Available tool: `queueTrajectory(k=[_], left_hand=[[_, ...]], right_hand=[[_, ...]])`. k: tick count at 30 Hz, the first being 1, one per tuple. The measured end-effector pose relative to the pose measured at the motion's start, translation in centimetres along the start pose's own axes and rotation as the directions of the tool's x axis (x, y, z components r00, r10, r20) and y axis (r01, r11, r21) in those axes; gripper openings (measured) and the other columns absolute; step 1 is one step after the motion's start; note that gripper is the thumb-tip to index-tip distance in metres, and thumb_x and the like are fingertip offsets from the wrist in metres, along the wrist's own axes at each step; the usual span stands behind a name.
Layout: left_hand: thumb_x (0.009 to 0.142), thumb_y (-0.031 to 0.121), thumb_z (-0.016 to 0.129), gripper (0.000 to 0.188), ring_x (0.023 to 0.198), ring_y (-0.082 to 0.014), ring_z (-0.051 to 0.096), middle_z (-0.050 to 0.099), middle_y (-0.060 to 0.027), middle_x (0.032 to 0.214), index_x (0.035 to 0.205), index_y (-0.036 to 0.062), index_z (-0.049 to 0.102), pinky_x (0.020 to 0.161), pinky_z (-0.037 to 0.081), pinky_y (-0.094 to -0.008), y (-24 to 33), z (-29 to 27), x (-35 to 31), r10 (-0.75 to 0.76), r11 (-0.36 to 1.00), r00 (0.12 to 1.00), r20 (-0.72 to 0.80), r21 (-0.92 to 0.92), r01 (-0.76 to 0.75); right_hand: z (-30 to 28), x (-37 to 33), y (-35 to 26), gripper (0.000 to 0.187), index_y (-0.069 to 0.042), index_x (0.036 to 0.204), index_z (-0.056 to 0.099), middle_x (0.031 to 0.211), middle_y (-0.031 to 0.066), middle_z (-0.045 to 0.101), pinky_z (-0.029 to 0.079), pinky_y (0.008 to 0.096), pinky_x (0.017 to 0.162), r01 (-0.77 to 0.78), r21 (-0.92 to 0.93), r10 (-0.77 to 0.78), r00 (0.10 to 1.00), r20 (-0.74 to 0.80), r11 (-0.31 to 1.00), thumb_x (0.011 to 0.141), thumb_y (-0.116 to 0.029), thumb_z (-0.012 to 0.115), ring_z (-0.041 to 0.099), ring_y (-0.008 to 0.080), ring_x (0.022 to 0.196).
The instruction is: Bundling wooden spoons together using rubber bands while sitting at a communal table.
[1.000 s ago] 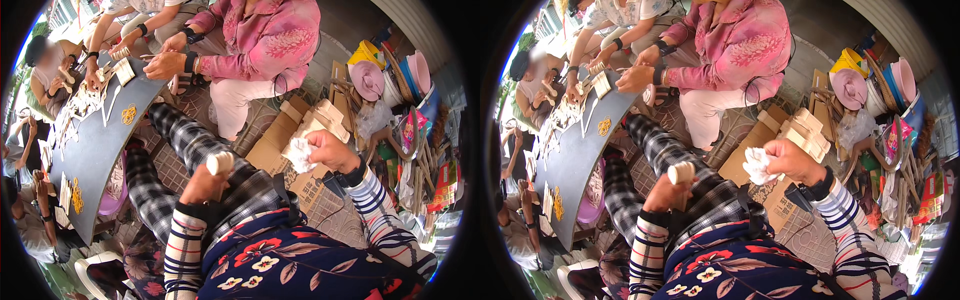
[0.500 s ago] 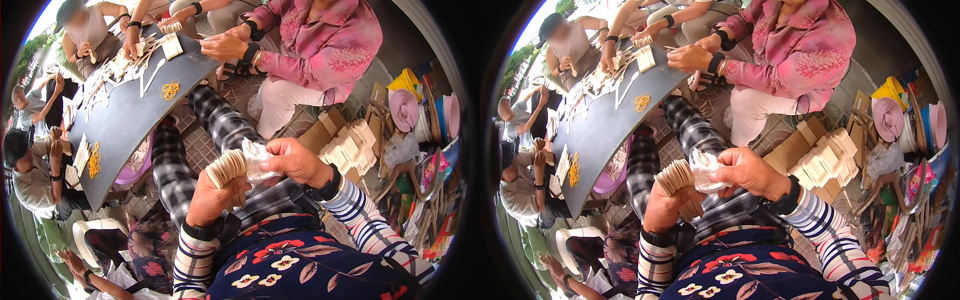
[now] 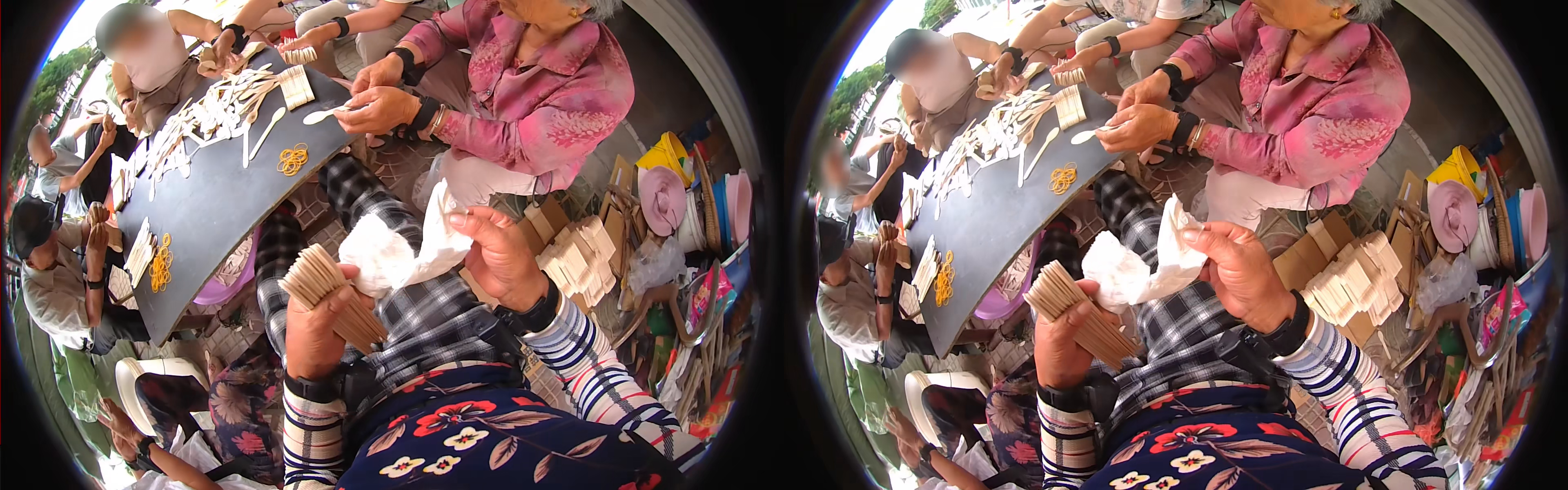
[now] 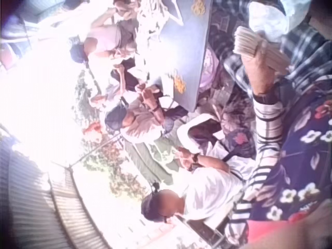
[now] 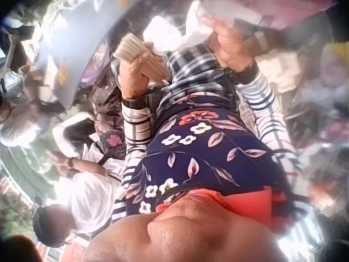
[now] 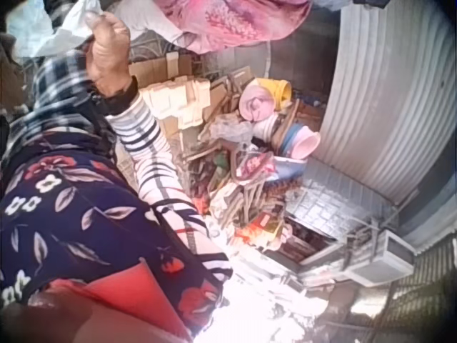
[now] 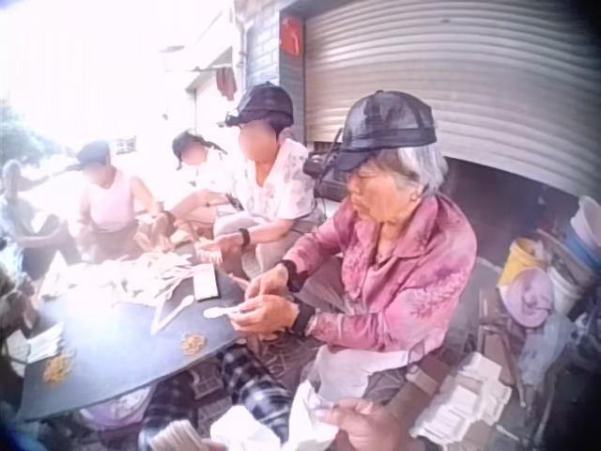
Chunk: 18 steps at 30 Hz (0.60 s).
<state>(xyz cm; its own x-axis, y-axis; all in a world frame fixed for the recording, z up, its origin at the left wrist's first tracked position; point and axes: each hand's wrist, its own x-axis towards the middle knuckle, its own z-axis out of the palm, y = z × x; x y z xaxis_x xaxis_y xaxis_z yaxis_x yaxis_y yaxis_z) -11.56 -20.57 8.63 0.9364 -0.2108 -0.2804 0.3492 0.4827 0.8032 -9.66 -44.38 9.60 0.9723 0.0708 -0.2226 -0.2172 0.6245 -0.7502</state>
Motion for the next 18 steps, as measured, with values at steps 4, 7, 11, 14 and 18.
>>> queueTrajectory(k=[4, 7, 11, 14, 18], left_hand=[[0.081, 0.011, 0.065, 0.031, 0.075, -0.0229, 0.064, 0.062, -0.0124, 0.084, 0.107, -0.0023, 0.055, 0.071, 0.053, -0.0372, 0.0, -2.3, 0.1, 0.081, 0.996, 0.991, -0.11, -0.032, -0.085], [0.082, 0.016, 0.064, 0.035, 0.073, -0.025, 0.061, 0.061, -0.0143, 0.088, 0.11, -0.0021, 0.054, 0.069, 0.051, -0.0381, -0.2, -3.4, 0.0, 0.099, 0.995, 0.983, -0.154, 0.006, -0.1], [0.081, 0.015, 0.065, 0.034, 0.073, -0.0248, 0.061, 0.059, -0.0123, 0.091, 0.109, -0.0016, 0.055, 0.069, 0.05, -0.0388, -0.9, -4.1, -0.3, 0.096, 0.994, 0.979, -0.182, -0.033, -0.104], [0.081, 0.015, 0.066, 0.034, 0.074, -0.0249, 0.061, 0.058, -0.0111, 0.093, 0.109, -0.0014, 0.055, 0.068, 0.05, -0.0391, -1.3, -4.1, -0.4, 0.082, 0.993, 0.977, -0.199, -0.065, -0.097], [0.081, 0.014, 0.065, 0.033, 0.077, -0.0245, 0.061, 0.058, -0.0102, 0.095, 0.109, -0.0009, 0.055, 0.07, 0.051, -0.0396, -1.7, -4.5, -0.4, 0.071, 0.993, 0.978, -0.196, -0.081, -0.088]], right_hand=[[1.1, -0.3, -1.9, 0.02, 0.001, 0.095, 0.063, 0.086, 0.0071, 0.066, 0.052, 0.0269, 0.068, -0.006, 0.054, 0.006, 1.0, 0.011, 0.999, 0.088, -0.017, 0.06, 0.064, 0.0145, 0.074], [1.6, -0.2, -2.4, 0.019, 0.001, 0.098, 0.062, 0.086, 0.0061, 0.066, 0.051, 0.0246, 0.064, -0.003, 0.024, 0.0, 0.994, 0.113, 1.0, 0.089, -0.015, 0.059, 0.063, 0.0119, 0.071], [1.6, 0.2, -2.2, 0.013, 0.002, 0.096, 0.063, 0.082, 0.0019, 0.064, 0.047, 0.0196, 0.064, 0.159, -0.365, -0.08, 0.971, 0.223, 0.917, 0.089, -0.009, 0.061, 0.057, 0.0043, 0.072], [1.9, 0.2, -2.4, 0.012, 0.002, 0.093, 0.063, 0.082, 0.002, 0.064, 0.047, 0.0192, 0.063, 0.201, -0.362, -0.145, 0.973, 0.178, 0.91, 0.089, -0.009, 0.062, 0.057, 0.0038, 0.072], [2.5, -0.3, -2.7, 0.013, 0.002, 0.094, 0.061, 0.084, 0.0034, 0.065, 0.047, 0.019, 0.064, 0.182, -0.305, -0.128, 0.974, 0.189, 0.935, 0.089, -0.01, 0.062, 0.057, 0.0039, 0.073]])
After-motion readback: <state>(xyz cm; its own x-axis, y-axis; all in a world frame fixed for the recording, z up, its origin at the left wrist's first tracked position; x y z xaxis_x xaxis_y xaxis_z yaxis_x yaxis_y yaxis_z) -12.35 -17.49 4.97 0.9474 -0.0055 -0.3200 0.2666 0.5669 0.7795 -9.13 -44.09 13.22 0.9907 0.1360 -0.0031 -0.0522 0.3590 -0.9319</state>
